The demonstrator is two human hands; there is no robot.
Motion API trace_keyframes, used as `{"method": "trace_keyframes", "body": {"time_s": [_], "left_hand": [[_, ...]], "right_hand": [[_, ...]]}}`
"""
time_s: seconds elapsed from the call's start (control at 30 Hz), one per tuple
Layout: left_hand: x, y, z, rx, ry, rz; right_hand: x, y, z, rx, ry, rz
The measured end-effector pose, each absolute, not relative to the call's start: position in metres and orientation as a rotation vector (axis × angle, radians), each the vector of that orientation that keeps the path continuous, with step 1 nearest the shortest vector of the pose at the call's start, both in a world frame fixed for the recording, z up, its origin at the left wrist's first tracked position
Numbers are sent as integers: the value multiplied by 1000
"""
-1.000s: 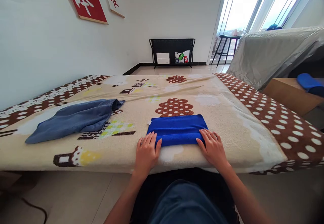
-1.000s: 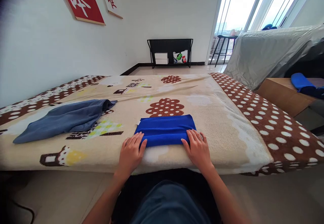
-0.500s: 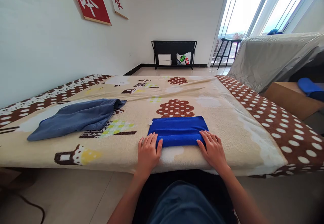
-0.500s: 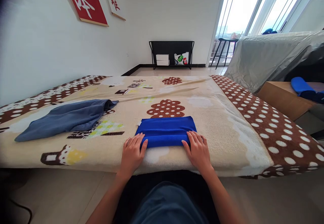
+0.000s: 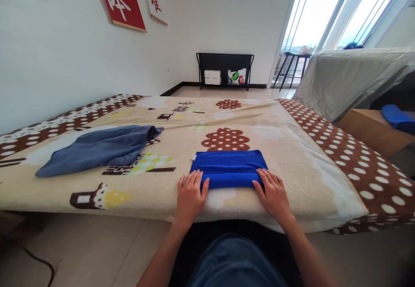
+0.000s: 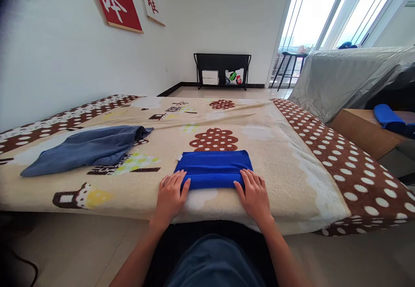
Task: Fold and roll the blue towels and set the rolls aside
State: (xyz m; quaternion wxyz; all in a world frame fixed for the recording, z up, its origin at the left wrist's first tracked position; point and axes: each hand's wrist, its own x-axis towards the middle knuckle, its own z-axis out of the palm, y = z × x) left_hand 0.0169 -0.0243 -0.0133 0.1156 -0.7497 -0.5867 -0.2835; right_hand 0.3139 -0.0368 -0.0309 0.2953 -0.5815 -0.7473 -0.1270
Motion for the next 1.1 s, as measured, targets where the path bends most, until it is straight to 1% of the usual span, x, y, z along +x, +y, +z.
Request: {"method": "trace_keyframes", "body": {"time_s": [0.27,0.43,0.53,0.63,0.7,0.77,0.9,1.0,1.1], "left_hand": [[17,-25,-14,-2199,-1720,-819],[26,-29,-3,-2195,-1707,-804],[48,-27,10,-2412,-1516,-798],[73,-19,17,-2711,-1295,-678],[82,-12,17,-2712,-1371,-613],[76,-5,14,-2566,-1571,-605],[35,2,8,-2334,-1828,-617],[13,3,10,-2290,-1863,-605],[22,0,17,-2277,-1779,-666]], "right_hand": [[315,-37,-31,-1561,-1981,-336],[296,-39,-21,-1519,-1901,-367],[267,-36,-9,-1415,-1975,-260],[243,-27,0,-1335,-2127,-115],[239,-20,2,-1388,-2146,-85],[248,-14,0,-1538,-2073,-114],[286,-8,-5,-1823,-1910,-176],[301,-10,-3,-1902,-1903,-188],[290,-14,3,-1834,-1969,-155]]}}
